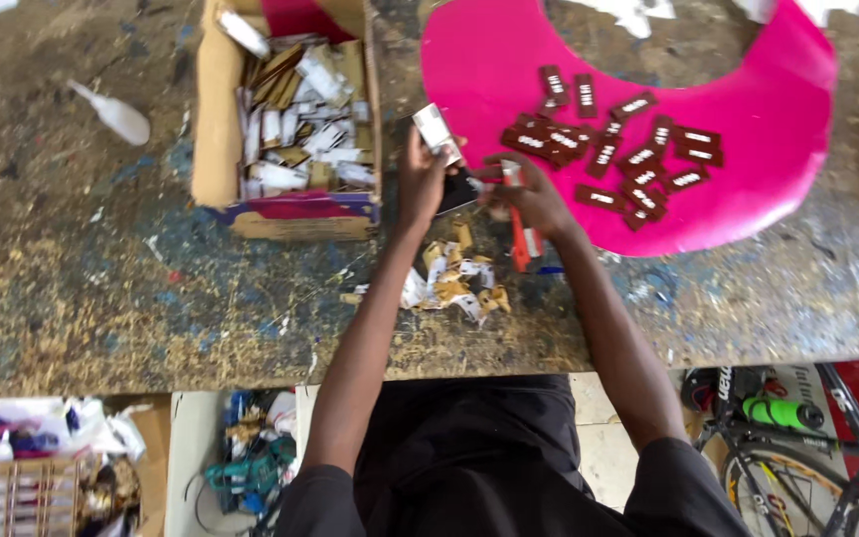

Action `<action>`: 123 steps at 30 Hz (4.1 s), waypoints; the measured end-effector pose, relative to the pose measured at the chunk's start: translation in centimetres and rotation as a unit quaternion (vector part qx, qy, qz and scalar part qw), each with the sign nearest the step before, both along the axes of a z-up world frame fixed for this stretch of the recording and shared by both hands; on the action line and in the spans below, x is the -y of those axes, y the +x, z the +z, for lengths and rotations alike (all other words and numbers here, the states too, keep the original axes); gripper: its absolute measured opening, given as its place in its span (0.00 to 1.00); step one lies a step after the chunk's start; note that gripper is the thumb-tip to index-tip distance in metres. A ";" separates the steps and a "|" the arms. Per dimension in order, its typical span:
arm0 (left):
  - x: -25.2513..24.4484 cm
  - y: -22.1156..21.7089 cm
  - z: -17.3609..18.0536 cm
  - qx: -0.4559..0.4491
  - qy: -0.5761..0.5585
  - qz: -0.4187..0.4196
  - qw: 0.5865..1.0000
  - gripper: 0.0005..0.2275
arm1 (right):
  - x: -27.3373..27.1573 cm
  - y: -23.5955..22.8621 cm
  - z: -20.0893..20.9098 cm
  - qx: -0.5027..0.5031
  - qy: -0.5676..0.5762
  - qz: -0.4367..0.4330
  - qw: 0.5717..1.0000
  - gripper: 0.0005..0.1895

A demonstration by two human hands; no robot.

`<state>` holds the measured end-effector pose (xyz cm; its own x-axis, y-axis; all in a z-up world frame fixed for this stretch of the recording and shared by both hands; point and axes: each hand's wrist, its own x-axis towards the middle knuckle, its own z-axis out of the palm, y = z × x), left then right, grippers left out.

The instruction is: The person picks small rectangular cardboard pieces from a box, trims their edges with a red utility knife, and places the finished pieces on a pink mat. The person repeats this process for several pieces, discarding the trimmed scraps onto the table.

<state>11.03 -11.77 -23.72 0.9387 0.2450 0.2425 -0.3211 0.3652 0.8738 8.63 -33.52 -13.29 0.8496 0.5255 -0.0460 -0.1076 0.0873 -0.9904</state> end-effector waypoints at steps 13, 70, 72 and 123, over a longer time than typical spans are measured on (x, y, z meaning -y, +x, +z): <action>2.0 -5.0 7.7 -0.080 0.082 -0.001 0.993 0.21 | 0.8 0.8 0.7 -0.049 0.080 -0.125 0.988 0.09; 5.9 -5.6 7.2 -0.131 -0.138 -0.006 0.982 0.19 | 1.1 -1.1 5.7 -0.075 0.037 -0.124 0.989 0.09; 6.0 -5.3 8.0 -0.119 -0.146 -0.018 0.982 0.17 | 1.0 -1.3 6.6 -0.048 0.010 -0.103 0.993 0.09; 6.3 -8.0 10.5 -0.090 -0.173 -0.051 0.980 0.17 | -0.7 -2.8 3.8 0.188 -0.150 -0.126 0.963 0.16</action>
<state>3.06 -18.06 -13.23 0.9825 0.1860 -0.0091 -0.1203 0.6715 0.7312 5.82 -32.82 -9.49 0.9344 0.3120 0.1720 0.2505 -0.2318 -0.9400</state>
